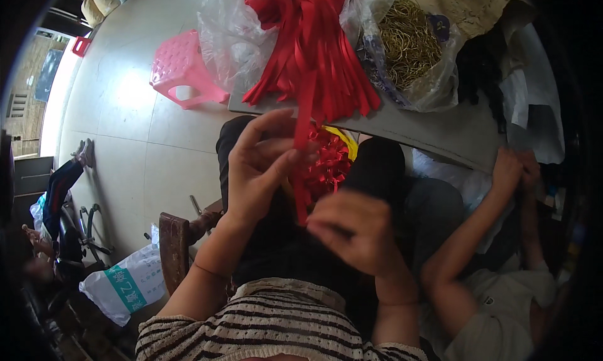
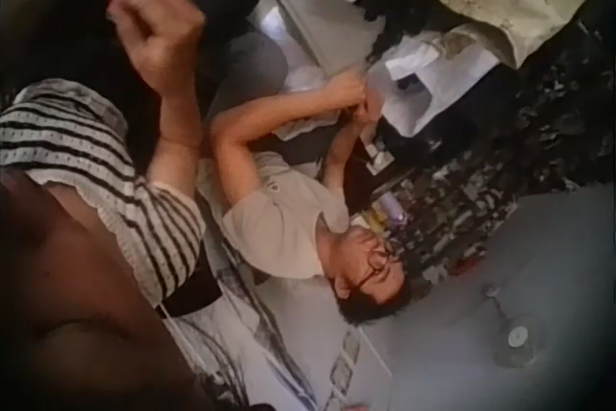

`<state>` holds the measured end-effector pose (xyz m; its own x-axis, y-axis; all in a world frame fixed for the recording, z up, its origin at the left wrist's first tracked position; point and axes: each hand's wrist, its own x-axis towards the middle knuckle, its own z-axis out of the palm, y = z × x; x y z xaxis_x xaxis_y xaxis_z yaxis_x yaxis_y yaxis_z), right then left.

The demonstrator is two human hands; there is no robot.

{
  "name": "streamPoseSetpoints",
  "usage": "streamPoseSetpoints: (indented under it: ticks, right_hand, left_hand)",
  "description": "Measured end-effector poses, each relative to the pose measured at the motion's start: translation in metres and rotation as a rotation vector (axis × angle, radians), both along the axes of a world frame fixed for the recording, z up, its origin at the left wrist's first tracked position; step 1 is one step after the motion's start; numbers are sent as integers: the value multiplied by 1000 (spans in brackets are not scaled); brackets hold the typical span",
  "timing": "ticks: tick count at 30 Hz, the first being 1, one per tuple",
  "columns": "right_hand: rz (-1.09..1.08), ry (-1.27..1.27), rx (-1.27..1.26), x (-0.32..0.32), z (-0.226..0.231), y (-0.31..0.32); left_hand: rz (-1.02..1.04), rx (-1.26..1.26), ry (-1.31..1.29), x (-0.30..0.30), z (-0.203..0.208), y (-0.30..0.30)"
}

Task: Tying red ribbon into decorative bows using gold wire.

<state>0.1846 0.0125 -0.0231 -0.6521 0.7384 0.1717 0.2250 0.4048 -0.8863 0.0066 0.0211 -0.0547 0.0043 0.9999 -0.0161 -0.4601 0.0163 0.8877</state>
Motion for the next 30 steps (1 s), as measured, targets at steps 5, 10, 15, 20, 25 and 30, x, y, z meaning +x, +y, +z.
streamPoseSetpoints:
  ticks: [5,10,15,20,25,30]
  right_hand:
    - [-429,648,-384,-12,-15,24]
    - [-489,754,-362,-8,-22,35]
    - [-586,635,-248,-5,-16,34]
    - [-632,522,-169,-8,-17,29]
    - [-659,602,-117,4,-16,42]
    - [-894,474,114,-1,-16,50]
  left_hand:
    - [-122,11,147,14,-3,-13]
    - [-166,-3,92,19,-8,-24]
    - [-248,-43,20,18,-5,-23]
    - [-324,44,14,29,-3,-18]
    - [-389,-115,87,23,-4,-21]
    - [-336,-150,21,18,-3,-25]
